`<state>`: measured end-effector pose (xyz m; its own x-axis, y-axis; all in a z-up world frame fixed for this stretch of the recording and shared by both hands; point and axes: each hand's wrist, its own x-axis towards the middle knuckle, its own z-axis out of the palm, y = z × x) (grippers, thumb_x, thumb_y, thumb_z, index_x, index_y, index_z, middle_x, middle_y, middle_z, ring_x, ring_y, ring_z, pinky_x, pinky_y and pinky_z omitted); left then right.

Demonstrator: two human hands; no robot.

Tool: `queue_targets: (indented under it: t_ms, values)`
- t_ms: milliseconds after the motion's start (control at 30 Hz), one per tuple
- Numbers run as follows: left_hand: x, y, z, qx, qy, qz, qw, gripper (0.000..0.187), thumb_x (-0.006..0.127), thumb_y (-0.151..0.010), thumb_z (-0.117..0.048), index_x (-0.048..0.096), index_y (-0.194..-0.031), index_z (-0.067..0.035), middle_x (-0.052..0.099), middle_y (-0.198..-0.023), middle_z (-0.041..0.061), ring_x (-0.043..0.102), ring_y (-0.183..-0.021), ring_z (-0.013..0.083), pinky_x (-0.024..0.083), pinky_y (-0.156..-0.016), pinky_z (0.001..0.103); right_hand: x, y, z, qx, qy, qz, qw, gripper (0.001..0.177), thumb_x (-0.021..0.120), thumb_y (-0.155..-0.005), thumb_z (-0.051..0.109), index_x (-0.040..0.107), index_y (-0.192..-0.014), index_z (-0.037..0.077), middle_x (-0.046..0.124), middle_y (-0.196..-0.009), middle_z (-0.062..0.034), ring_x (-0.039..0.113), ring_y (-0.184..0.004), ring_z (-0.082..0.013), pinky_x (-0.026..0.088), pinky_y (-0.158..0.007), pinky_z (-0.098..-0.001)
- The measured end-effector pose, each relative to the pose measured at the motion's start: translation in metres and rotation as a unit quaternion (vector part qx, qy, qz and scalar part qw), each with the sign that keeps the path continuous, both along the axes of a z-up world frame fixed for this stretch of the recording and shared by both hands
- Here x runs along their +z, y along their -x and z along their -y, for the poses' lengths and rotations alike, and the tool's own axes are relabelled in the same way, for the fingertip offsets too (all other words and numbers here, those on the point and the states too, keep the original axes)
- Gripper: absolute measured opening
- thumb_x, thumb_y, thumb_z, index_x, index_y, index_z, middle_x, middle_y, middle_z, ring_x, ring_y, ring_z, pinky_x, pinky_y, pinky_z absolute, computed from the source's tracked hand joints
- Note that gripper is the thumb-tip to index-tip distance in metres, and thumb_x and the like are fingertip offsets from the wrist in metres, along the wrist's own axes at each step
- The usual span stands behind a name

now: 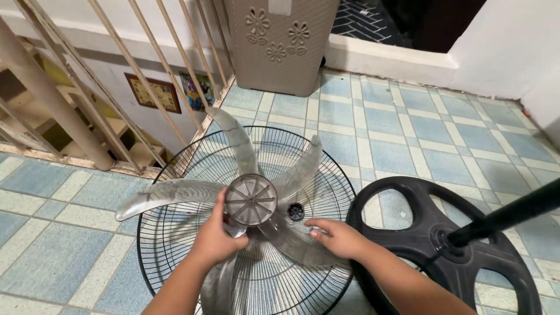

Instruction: The person assembles a standing fan by attaching the front and rear wire cages to the fan blades and stand. They secure the cages by tightening the central nut with a wrench and then wipe the fan blades with a cloth.

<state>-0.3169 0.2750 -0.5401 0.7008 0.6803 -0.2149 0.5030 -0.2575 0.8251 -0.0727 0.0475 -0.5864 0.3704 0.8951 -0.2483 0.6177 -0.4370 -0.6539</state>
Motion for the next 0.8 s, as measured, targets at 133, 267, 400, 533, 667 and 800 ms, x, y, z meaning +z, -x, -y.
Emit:
queue_targets:
  t_ms: [133,267,400,533,667,800]
  values:
    - [-0.007,0.006,-0.015,0.005,-0.009,-0.045,0.999,0.129,0.086,-0.059,-0.018,0.008,-0.161,-0.034,0.072,-0.112,0.013,0.073,-0.100,0.0270,0.056,-0.092,0.037,-0.018,-0.007,-0.017,0.017,0.025,0.069,0.997,0.049,0.061,-0.095,0.029,0.054,-0.141,0.018,0.049,-0.155,-0.0052,0.053,-0.138,-0.0265,0.044,-0.112,-0.0366]
    - [-0.012,0.005,-0.025,-0.007,-0.001,-0.028,1.000,0.127,0.086,-0.059,-0.019,0.012,-0.161,-0.033,0.073,-0.109,0.013,0.074,-0.099,0.0275,0.056,-0.090,0.036,-0.027,-0.010,-0.038,0.038,0.078,0.124,0.988,0.059,0.064,-0.094,0.031,0.044,-0.149,0.020,0.029,-0.165,-0.0060,0.040,-0.146,-0.0292,0.037,-0.117,-0.0387]
    - [-0.016,0.008,-0.031,-0.014,-0.008,-0.017,1.000,0.125,0.086,-0.056,-0.015,0.015,-0.159,-0.032,0.072,-0.113,0.013,0.071,-0.104,0.0261,0.055,-0.093,0.036,-0.030,-0.007,-0.057,0.074,0.134,0.186,0.971,0.074,0.065,-0.089,0.021,0.033,-0.155,0.021,0.015,-0.168,-0.0071,0.026,-0.152,-0.0295,0.031,-0.121,-0.0386]
    - [-0.018,0.009,-0.036,-0.011,0.001,-0.033,0.999,0.125,0.084,-0.057,-0.014,0.014,-0.160,-0.033,0.072,-0.114,0.013,0.072,-0.104,0.0256,0.055,-0.094,0.035,-0.027,0.000,-0.068,0.095,0.193,0.225,0.950,0.078,0.062,-0.088,0.014,0.027,-0.157,0.023,0.011,-0.171,-0.0017,0.021,-0.154,-0.0274,0.030,-0.121,-0.0414]
    - [-0.018,0.010,-0.038,-0.001,0.020,-0.042,0.999,0.126,0.084,-0.058,-0.013,0.014,-0.160,-0.034,0.071,-0.115,0.012,0.072,-0.103,0.0253,0.056,-0.092,0.036,-0.022,0.006,-0.072,0.099,0.221,0.245,0.939,0.080,0.061,-0.089,0.016,0.023,-0.159,0.024,0.021,-0.168,0.0001,0.026,-0.154,-0.0263,0.034,-0.119,-0.0436]
    - [-0.020,0.012,-0.040,-0.001,0.030,-0.042,0.999,0.125,0.085,-0.060,-0.016,0.014,-0.160,-0.034,0.073,-0.111,0.012,0.073,-0.098,0.0247,0.056,-0.089,0.035,-0.030,0.007,-0.074,0.092,0.248,0.257,0.929,0.077,0.060,-0.090,0.012,0.026,-0.158,0.023,0.032,-0.161,-0.0046,0.037,-0.145,-0.0258,0.036,-0.119,-0.0405]
